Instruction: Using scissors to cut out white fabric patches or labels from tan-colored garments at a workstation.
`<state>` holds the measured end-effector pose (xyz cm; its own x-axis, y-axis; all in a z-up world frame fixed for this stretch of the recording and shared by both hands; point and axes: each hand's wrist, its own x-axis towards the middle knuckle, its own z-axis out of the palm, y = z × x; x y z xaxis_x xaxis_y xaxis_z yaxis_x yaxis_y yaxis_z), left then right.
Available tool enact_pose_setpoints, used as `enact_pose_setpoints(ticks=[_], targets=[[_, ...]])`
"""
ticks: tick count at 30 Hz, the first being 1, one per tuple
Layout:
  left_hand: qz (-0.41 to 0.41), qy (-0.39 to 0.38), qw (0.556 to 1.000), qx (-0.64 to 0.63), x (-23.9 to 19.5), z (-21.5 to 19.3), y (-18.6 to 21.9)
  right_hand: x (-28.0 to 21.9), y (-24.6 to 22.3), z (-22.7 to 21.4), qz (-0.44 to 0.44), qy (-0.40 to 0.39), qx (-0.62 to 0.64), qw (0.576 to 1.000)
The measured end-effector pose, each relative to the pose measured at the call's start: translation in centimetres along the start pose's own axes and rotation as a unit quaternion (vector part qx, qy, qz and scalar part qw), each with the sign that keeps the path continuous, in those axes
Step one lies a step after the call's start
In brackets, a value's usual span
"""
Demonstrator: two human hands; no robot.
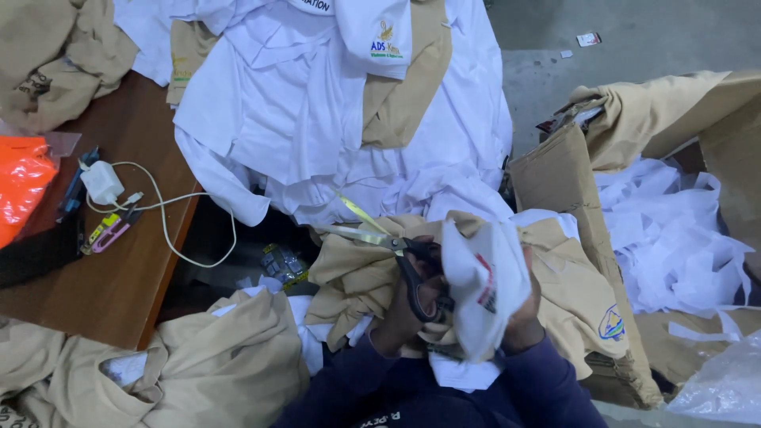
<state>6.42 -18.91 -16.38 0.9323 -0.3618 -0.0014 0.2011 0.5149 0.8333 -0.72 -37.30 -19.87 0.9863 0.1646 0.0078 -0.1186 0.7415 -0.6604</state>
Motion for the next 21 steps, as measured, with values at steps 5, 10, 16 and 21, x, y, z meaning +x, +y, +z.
enact_pose_setpoints(ticks=[5,10,16,21], targets=[[0.039,-0.011,0.998,-0.040,-0.4,0.6,0.9,1.3,-3.1,3.0,0.029,-0.009,0.038,0.999],[0.039,-0.076,0.996,0.026,-0.8,0.1,4.5,-0.3,-1.7,-0.2,0.086,-0.001,0.062,0.994],[0.077,-0.008,0.979,0.188,-2.6,3.7,10.3,-1.1,-5.2,1.1,0.015,0.188,-0.164,0.968],[0.090,0.047,0.947,0.304,-2.6,3.2,8.3,-1.7,-5.7,2.5,-0.090,0.358,-0.469,0.803]])
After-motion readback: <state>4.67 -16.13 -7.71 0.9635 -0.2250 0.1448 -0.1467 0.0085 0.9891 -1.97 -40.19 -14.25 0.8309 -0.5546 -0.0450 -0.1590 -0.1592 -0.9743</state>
